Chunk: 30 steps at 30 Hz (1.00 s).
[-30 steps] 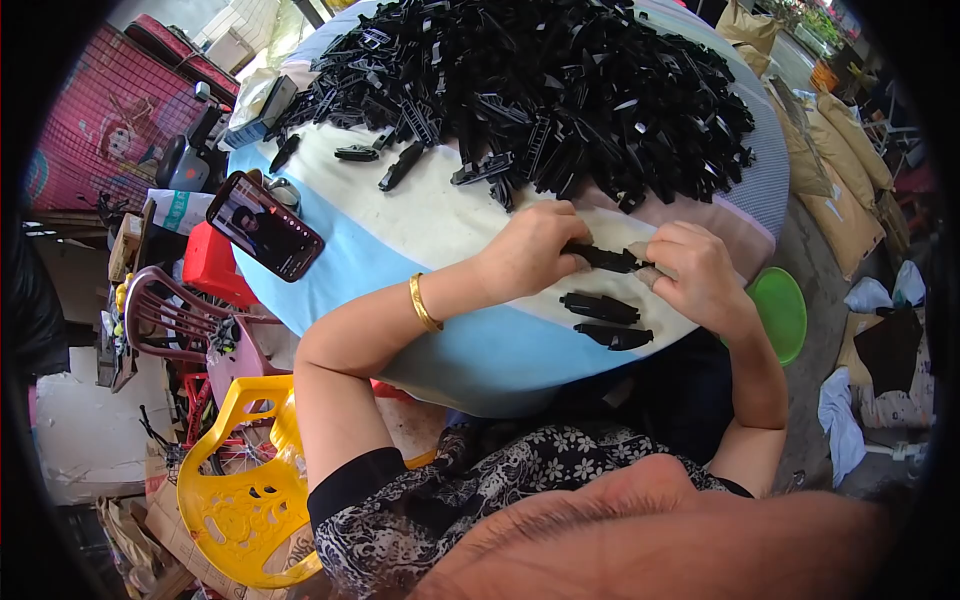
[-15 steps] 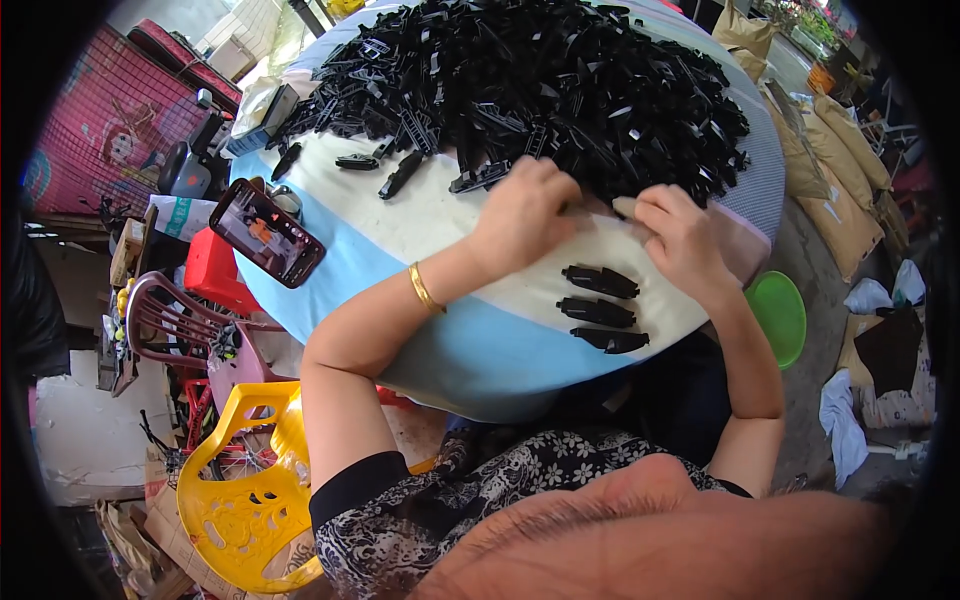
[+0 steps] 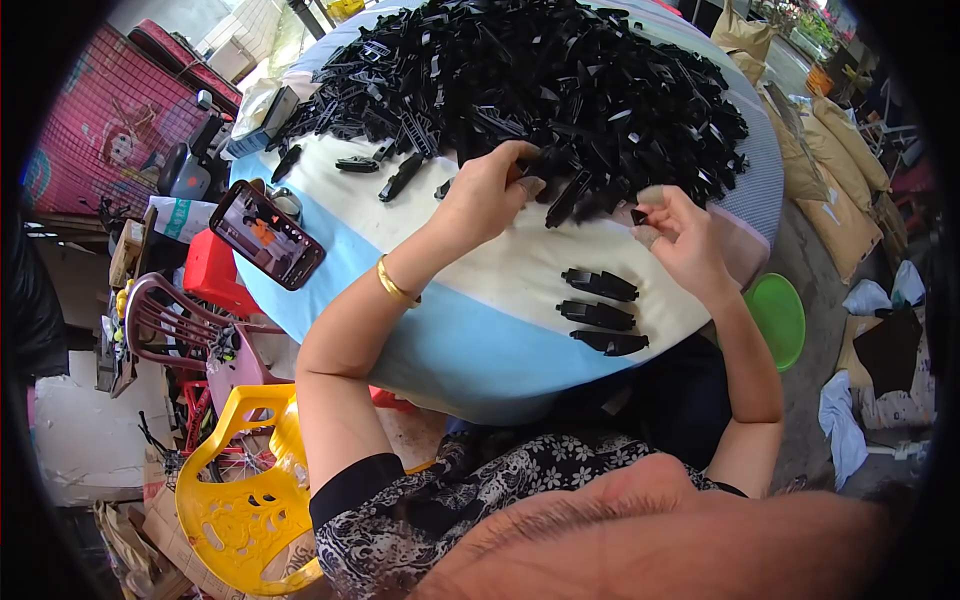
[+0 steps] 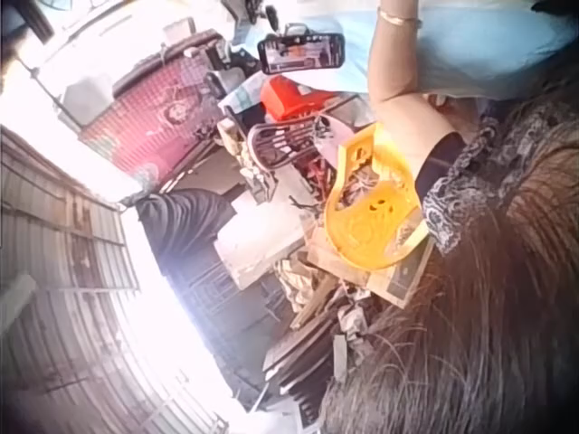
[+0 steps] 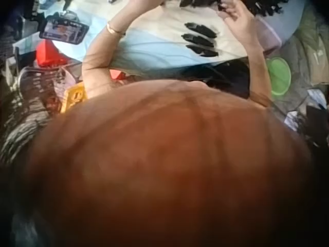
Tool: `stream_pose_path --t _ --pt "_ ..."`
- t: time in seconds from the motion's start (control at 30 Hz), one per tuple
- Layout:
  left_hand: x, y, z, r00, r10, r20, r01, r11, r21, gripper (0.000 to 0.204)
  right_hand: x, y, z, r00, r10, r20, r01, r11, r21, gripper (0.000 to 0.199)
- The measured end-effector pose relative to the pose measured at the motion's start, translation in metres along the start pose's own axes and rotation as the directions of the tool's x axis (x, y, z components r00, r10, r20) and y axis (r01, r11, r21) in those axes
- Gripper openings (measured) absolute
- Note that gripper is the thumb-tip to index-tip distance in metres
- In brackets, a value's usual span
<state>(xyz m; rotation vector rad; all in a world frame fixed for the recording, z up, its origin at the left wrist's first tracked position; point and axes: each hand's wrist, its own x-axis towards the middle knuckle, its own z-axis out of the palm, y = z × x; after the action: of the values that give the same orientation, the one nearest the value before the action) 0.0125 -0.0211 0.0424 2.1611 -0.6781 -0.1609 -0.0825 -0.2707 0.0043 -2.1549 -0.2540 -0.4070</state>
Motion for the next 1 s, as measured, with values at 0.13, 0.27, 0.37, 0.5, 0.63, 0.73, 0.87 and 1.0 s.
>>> stream_pose_path --t 0.13,0.27,0.37,0.5,0.63,0.73,0.87,1.0 --pt "-0.010 0.001 0.002 0.911 0.211 0.354 -0.115 0.955 -0.274 0.029 -0.004 -0.009 -0.007 0.996 0.045 0.081 -0.054 0.991 0.122 0.022" --pt "-0.023 -0.001 0.036 0.879 0.324 0.350 -0.328 0.943 -0.049 0.026 -0.007 -0.014 -0.031 0.978 -0.037 0.206 0.117 0.914 -0.389 0.022" --pt "-0.030 0.003 0.050 0.879 0.447 0.168 -0.467 0.878 0.103 0.027 -0.010 -0.015 -0.032 0.984 -0.052 0.168 0.121 0.892 -0.435 0.022" --pt "-0.029 0.001 0.046 0.922 0.359 0.147 -0.374 0.922 0.097 0.027 -0.011 -0.024 -0.024 0.979 -0.129 0.159 0.159 0.968 -0.194 0.022" --pt "-0.026 0.001 0.043 0.948 0.272 0.164 -0.286 0.955 0.074 0.022 -0.013 -0.025 -0.006 0.962 -0.230 0.146 0.260 0.936 -0.236 0.019" --pt "-0.022 -0.003 0.042 0.931 0.318 0.177 -0.335 0.940 0.071 0.019 -0.011 -0.021 -0.008 0.951 -0.266 0.157 0.301 0.914 -0.273 0.019" --pt "-0.023 0.001 0.042 0.929 0.320 0.185 -0.340 0.936 0.087 0.018 -0.008 -0.021 -0.014 0.956 -0.233 0.176 0.277 0.914 -0.297 0.020" --pt "-0.021 0.001 0.043 0.925 0.333 0.184 -0.347 0.936 0.050 0.017 -0.004 -0.023 -0.007 0.938 -0.271 0.216 0.325 0.903 -0.282 0.017"
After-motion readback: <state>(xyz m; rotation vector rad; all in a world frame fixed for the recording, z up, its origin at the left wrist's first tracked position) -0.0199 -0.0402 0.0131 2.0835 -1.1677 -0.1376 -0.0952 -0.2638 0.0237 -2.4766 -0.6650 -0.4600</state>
